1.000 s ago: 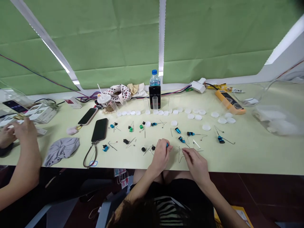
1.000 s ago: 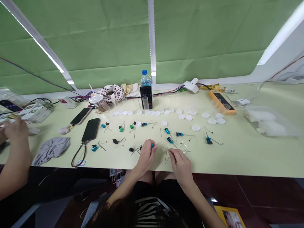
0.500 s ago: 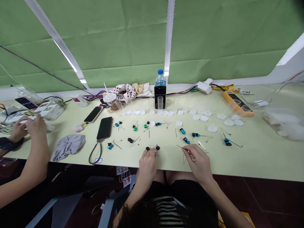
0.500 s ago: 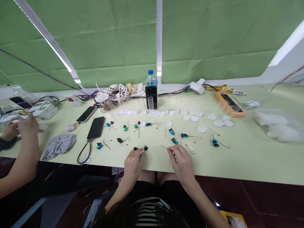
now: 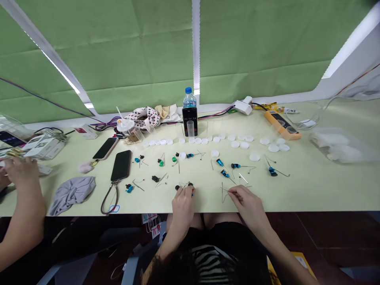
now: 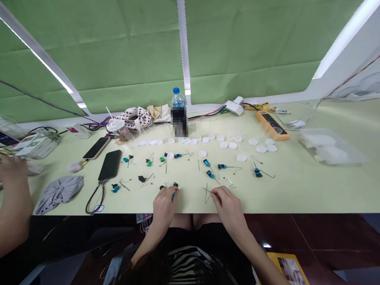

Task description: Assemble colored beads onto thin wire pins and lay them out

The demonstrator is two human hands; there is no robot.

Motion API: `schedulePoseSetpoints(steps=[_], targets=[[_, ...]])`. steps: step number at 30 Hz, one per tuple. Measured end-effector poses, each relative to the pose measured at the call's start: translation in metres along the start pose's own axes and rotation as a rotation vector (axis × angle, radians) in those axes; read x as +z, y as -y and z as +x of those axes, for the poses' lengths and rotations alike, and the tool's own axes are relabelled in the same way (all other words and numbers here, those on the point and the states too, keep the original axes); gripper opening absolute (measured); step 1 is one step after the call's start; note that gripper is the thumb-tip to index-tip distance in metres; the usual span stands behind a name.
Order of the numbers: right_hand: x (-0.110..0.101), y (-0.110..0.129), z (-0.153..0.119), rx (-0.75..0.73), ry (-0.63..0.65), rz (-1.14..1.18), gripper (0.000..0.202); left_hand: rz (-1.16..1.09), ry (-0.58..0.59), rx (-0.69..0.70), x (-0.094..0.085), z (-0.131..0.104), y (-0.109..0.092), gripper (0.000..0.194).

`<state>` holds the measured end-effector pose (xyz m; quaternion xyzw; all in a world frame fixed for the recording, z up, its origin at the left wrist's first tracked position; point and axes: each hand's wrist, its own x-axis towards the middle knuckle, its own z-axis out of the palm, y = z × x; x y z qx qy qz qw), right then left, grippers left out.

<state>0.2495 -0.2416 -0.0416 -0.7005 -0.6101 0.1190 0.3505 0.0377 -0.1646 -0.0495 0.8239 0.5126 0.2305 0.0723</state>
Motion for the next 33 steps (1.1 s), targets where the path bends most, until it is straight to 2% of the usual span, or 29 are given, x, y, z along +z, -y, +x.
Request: schedulePoseSetpoints(steps=[2, 6, 9, 12, 17, 22, 27, 33], targets=[[0.01, 0.002, 0.002, 0.044, 0.001, 0.023, 0.021, -0.138, 0.021, 0.031, -0.002, 0.0, -0.01, 0.016], [0.028, 0.009, 0.014, 0.088, 0.054, 0.179, 0.019, -0.373, 0.191, 0.045, -0.001, 0.006, -0.032, 0.018], [0.036, 0.013, 0.021, 0.135, 0.077, 0.337, 0.023, -0.422, 0.265, -0.013, 0.003, 0.015, -0.04, 0.02], [0.034, 0.014, 0.024, 0.161, 0.058, 0.419, 0.027, -0.374, 0.263, -0.058, 0.01, 0.025, -0.041, 0.021], [0.022, 0.009, 0.025, 0.056, -0.023, 0.186, 0.031, -0.23, 0.276, -0.027, 0.02, 0.03, -0.042, 0.022], [0.026, 0.009, 0.029, 0.006, -0.08, -0.03, 0.031, -0.231, 0.28, -0.006, 0.019, 0.028, -0.041, 0.024], [0.034, 0.008, 0.03, -0.027, -0.084, -0.137, 0.032, -0.314, 0.291, -0.038, 0.013, 0.02, -0.04, 0.018], [0.037, 0.005, 0.028, -0.059, -0.093, -0.172, 0.031, -0.355, 0.278, -0.08, 0.013, 0.018, -0.037, 0.032]])
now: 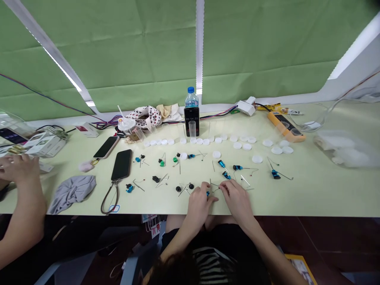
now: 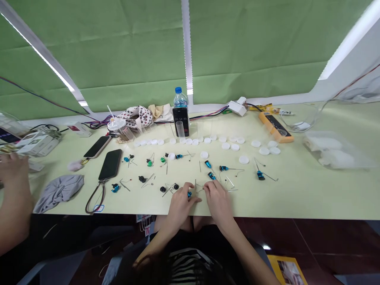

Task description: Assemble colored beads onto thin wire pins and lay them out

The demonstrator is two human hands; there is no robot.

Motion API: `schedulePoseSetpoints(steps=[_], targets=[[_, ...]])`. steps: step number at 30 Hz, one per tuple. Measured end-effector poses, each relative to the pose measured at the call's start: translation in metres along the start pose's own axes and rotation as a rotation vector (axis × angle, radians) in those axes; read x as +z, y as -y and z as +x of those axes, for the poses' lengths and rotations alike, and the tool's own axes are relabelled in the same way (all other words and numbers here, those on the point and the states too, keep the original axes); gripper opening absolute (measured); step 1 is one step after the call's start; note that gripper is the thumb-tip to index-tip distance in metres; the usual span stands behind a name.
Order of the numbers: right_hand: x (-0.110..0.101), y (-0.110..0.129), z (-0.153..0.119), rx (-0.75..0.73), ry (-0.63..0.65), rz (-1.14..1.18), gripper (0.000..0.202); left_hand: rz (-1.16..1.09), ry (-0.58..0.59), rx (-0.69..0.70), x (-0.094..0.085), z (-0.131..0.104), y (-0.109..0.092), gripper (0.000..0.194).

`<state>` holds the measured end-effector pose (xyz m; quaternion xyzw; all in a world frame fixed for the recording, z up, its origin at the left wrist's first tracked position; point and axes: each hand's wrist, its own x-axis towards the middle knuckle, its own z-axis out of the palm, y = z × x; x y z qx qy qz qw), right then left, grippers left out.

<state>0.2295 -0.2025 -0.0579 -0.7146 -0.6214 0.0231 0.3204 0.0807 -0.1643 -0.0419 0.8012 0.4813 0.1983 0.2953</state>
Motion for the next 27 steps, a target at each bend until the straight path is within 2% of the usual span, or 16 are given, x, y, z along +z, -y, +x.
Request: schedulePoseSetpoints(steps=[3, 6, 11, 13, 15, 17, 18, 19, 21, 24, 27], targets=[[-0.002, 0.003, 0.001, 0.003, -0.006, 0.01, 0.031, -0.119, -0.016, -0.063, -0.004, 0.001, -0.002, 0.043], [-0.011, 0.012, 0.002, 0.02, 0.005, 0.121, 0.031, -0.288, 0.005, -0.09, -0.011, 0.0, -0.007, 0.052], [-0.03, 0.031, 0.003, 0.124, 0.105, 0.444, 0.034, -0.654, 0.125, -0.027, -0.019, 0.001, -0.015, 0.027], [-0.032, 0.036, 0.003, 0.196, 0.123, 0.533, 0.038, -0.848, 0.074, -0.018, -0.021, 0.003, -0.019, 0.026], [-0.027, 0.04, 0.003, 0.28, 0.209, 0.681, 0.044, -0.975, -0.05, -0.019, -0.022, 0.003, -0.024, 0.027], [-0.02, 0.047, 0.001, 0.393, 0.377, 0.919, 0.051, -1.019, -0.141, -0.009, -0.022, 0.0, -0.028, 0.026], [-0.016, 0.052, 0.0, 0.459, 0.467, 1.051, 0.055, -1.025, -0.151, -0.002, -0.022, -0.002, -0.03, 0.026], [-0.013, 0.056, -0.002, 0.526, 0.495, 1.17, 0.055, -1.027, -0.145, 0.001, -0.022, -0.005, -0.031, 0.025], [-0.008, 0.065, -0.005, 0.615, 0.45, 1.345, 0.048, -1.015, -0.112, -0.009, -0.021, -0.01, -0.03, 0.026], [-0.006, 0.072, -0.009, 0.68, 0.369, 1.457, 0.037, -0.98, -0.054, -0.001, -0.022, -0.016, -0.022, 0.029], [-0.007, 0.07, -0.011, 0.656, 0.378, 1.488, 0.034, -0.841, -0.069, 0.125, -0.03, -0.019, -0.012, 0.024]])
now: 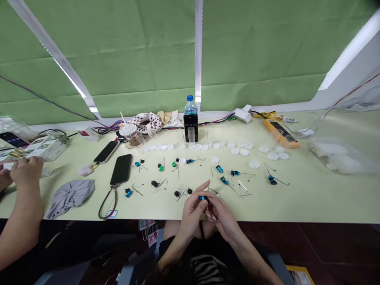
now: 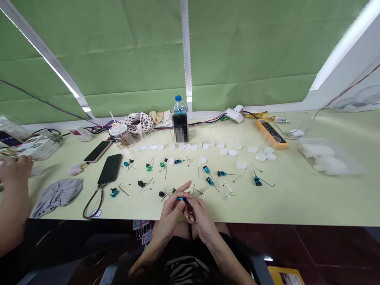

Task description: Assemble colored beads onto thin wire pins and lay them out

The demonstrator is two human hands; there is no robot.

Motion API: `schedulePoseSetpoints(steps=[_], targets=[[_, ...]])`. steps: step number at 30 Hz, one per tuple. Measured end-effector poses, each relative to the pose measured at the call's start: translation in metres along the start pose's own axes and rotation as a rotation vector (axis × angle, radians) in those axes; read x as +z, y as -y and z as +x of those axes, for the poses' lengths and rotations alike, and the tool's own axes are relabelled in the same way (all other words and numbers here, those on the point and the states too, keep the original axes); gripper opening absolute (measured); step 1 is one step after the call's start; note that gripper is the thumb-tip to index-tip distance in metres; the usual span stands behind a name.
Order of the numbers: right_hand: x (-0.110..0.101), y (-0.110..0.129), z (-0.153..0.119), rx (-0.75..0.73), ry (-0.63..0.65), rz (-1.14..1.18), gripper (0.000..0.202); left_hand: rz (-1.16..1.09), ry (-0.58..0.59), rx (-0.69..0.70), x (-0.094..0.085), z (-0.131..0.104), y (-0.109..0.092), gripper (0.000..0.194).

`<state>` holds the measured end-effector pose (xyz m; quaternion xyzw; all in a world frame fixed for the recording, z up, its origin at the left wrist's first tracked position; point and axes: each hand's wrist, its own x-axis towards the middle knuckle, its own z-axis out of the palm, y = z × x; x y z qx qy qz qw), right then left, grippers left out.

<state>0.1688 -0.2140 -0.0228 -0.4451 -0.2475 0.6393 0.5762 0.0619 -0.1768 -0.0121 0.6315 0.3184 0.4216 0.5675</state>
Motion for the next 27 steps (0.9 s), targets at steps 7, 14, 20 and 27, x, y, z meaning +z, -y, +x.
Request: schedulePoseSetpoints(steps=[7, 14, 20, 27], targets=[[-0.004, 0.007, -0.003, -0.314, 0.057, -0.362, 0.031, 0.43, -0.019, 0.297, -0.025, -0.003, -0.009, 0.012], [-0.007, 0.014, -0.002, -0.328, 0.126, -0.461, 0.04, 0.537, 0.007, 0.388, -0.028, -0.002, -0.014, 0.013], [-0.008, 0.018, 0.001, -0.366, 0.058, -0.489, 0.028, 0.519, 0.003, 0.273, -0.028, 0.002, -0.014, 0.012], [-0.013, 0.021, 0.006, -0.247, 0.111, -0.451, 0.039, 0.431, 0.022, 0.185, -0.025, 0.006, -0.019, 0.009]])
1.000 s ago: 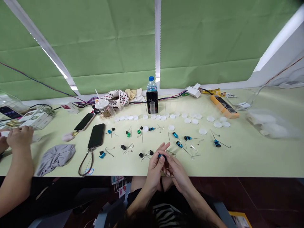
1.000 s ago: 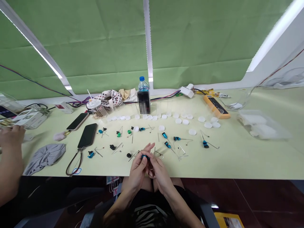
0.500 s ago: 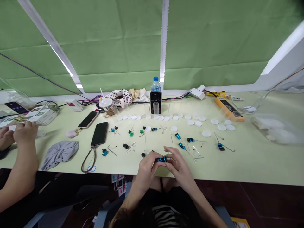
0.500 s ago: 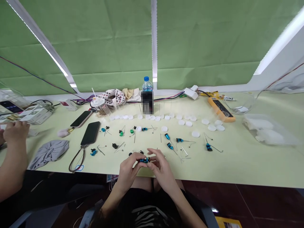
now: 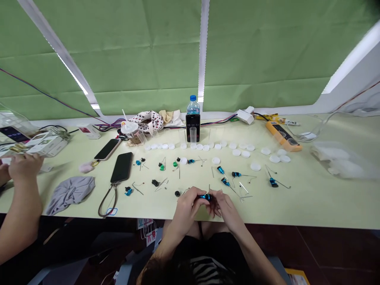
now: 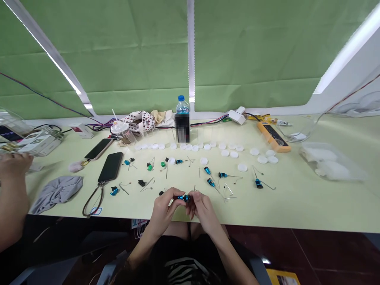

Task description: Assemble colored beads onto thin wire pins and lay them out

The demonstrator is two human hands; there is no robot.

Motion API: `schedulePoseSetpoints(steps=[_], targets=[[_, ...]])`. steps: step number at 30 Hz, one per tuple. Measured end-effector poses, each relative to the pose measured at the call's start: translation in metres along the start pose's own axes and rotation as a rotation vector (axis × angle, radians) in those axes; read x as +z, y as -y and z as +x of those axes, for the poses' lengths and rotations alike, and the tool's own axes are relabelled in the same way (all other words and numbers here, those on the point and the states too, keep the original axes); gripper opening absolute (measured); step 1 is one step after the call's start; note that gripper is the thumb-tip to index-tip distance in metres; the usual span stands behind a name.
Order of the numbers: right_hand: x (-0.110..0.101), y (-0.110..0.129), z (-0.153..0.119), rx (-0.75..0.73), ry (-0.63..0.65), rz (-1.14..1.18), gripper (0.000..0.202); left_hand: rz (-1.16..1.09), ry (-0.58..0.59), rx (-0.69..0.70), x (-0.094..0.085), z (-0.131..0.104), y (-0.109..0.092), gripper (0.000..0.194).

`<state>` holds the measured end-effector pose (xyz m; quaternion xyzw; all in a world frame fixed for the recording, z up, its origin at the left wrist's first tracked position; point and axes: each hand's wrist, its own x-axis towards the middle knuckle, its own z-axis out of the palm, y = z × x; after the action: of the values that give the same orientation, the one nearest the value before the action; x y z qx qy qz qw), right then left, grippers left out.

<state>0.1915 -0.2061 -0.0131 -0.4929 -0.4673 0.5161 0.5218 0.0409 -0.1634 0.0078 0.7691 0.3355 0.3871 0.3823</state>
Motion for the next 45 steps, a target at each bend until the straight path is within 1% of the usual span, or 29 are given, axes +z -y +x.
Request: schedulePoseSetpoints(steps=[1, 2, 3, 4, 6, 7, 9, 10, 12, 14, 16, 17, 19, 21, 23, 24, 26, 27, 29, 30, 31, 33, 35, 36, 38, 40, 41, 43, 45], targets=[[0.0, 0.001, 0.0, -0.01, 0.015, -0.013, 0.04, -0.007, -0.001, -0.009, 0.001, 0.001, -0.001, 0.008], [0.0, 0.002, 0.0, -0.047, 0.0, -0.02, 0.034, -0.011, -0.012, -0.025, 0.001, 0.002, -0.002, 0.008], [0.0, 0.003, 0.0, -0.093, -0.033, -0.016, 0.026, -0.016, -0.028, -0.043, 0.002, 0.002, -0.002, 0.008], [0.0, 0.004, 0.0, -0.13, -0.073, -0.002, 0.025, -0.02, -0.044, -0.061, 0.002, 0.003, -0.002, 0.009], [-0.002, 0.004, 0.002, -0.136, -0.13, 0.047, 0.043, -0.026, -0.063, -0.087, 0.002, 0.006, -0.001, 0.01], [-0.003, 0.004, 0.003, -0.104, -0.122, 0.07, 0.042, -0.026, -0.063, -0.093, 0.002, 0.007, -0.001, 0.01], [-0.003, 0.004, 0.004, -0.015, -0.052, 0.08, 0.034, -0.024, -0.054, -0.094, 0.003, 0.009, -0.001, 0.01], [-0.003, 0.004, 0.004, 0.011, -0.015, 0.065, 0.037, -0.027, -0.047, -0.095, 0.004, 0.01, -0.001, 0.01], [-0.003, 0.005, 0.004, -0.014, 0.0, 0.028, 0.036, -0.044, -0.04, -0.109, 0.005, 0.012, 0.0, 0.011], [-0.003, 0.005, 0.004, -0.113, -0.075, 0.025, 0.024, -0.068, -0.05, -0.149, 0.005, 0.013, 0.002, 0.012], [-0.005, 0.004, 0.005, -0.158, -0.143, 0.07, 0.039, -0.091, -0.064, -0.192, 0.005, 0.014, 0.005, 0.013], [-0.006, 0.003, 0.006, -0.133, -0.149, 0.092, 0.041, -0.1, -0.067, -0.205, 0.005, 0.014, 0.006, 0.013], [-0.007, 0.002, 0.007, -0.02, -0.085, 0.1, 0.033, -0.111, -0.056, -0.206, 0.006, 0.014, 0.007, 0.014], [-0.006, 0.002, 0.007, 0.051, -0.01, 0.069, 0.038, -0.12, -0.049, -0.196, 0.006, 0.014, 0.008, 0.014], [-0.006, 0.004, 0.007, 0.027, -0.004, 0.04, 0.031, -0.138, -0.078, -0.206, 0.006, 0.014, 0.008, 0.014], [-0.005, 0.005, 0.007, -0.007, -0.032, 0.035, 0.034, -0.149, -0.099, -0.217, 0.005, 0.014, 0.008, 0.014], [-0.005, 0.006, 0.007, -0.044, -0.085, 0.042, 0.052, -0.169, -0.124, -0.235, 0.004, 0.014, 0.008, 0.014], [-0.005, 0.006, 0.007, -0.032, -0.092, 0.052, 0.049, -0.177, -0.118, -0.236, 0.004, 0.014, 0.008, 0.014], [-0.003, 0.005, 0.008, 0.028, -0.052, 0.071, 0.038, -0.189, -0.084, -0.223, 0.004, 0.014, 0.006, 0.013], [-0.002, 0.004, 0.008, 0.045, -0.023, 0.077, 0.04, -0.194, -0.073, -0.217, 0.005, 0.014, 0.005, 0.013], [-0.002, 0.004, 0.007, 0.04, -0.005, 0.076, 0.04, -0.197, -0.07, -0.215, 0.005, 0.015, 0.005, 0.013], [-0.002, 0.004, 0.007, -0.031, -0.024, 0.057, 0.031, -0.2, -0.085, -0.223, 0.005, 0.014, 0.004, 0.013], [-0.003, 0.004, 0.007, -0.096, -0.082, 0.053, 0.049, -0.199, -0.097, -0.231, 0.004, 0.014, 0.004, 0.013], [-0.003, 0.004, 0.007, -0.094, -0.093, 0.064, 0.053, -0.199, -0.094, -0.228, 0.004, 0.014, 0.004, 0.013], [-0.004, 0.004, 0.007, -0.029, -0.047, 0.089, 0.04, -0.206, -0.077, -0.204, 0.005, 0.013, 0.005, 0.011], [-0.004, 0.006, 0.006, 0.03, 0.046, 0.074, 0.042, -0.21, -0.062, -0.176, 0.005, 0.012, 0.005, 0.01], [-0.004, 0.008, 0.005, 0.027, 0.076, 0.047, 0.041, -0.209, -0.061, -0.17, 0.005, 0.011, 0.005, 0.01], [-0.005, 0.01, 0.004, -0.056, 0.049, -0.019, 0.03, -0.202, -0.078, -0.176, 0.003, 0.009, 0.005, 0.012], [-0.005, 0.009, 0.004, -0.131, -0.019, -0.045, 0.04, -0.188, -0.097, -0.183, 0.002, 0.008, 0.004, 0.012]])
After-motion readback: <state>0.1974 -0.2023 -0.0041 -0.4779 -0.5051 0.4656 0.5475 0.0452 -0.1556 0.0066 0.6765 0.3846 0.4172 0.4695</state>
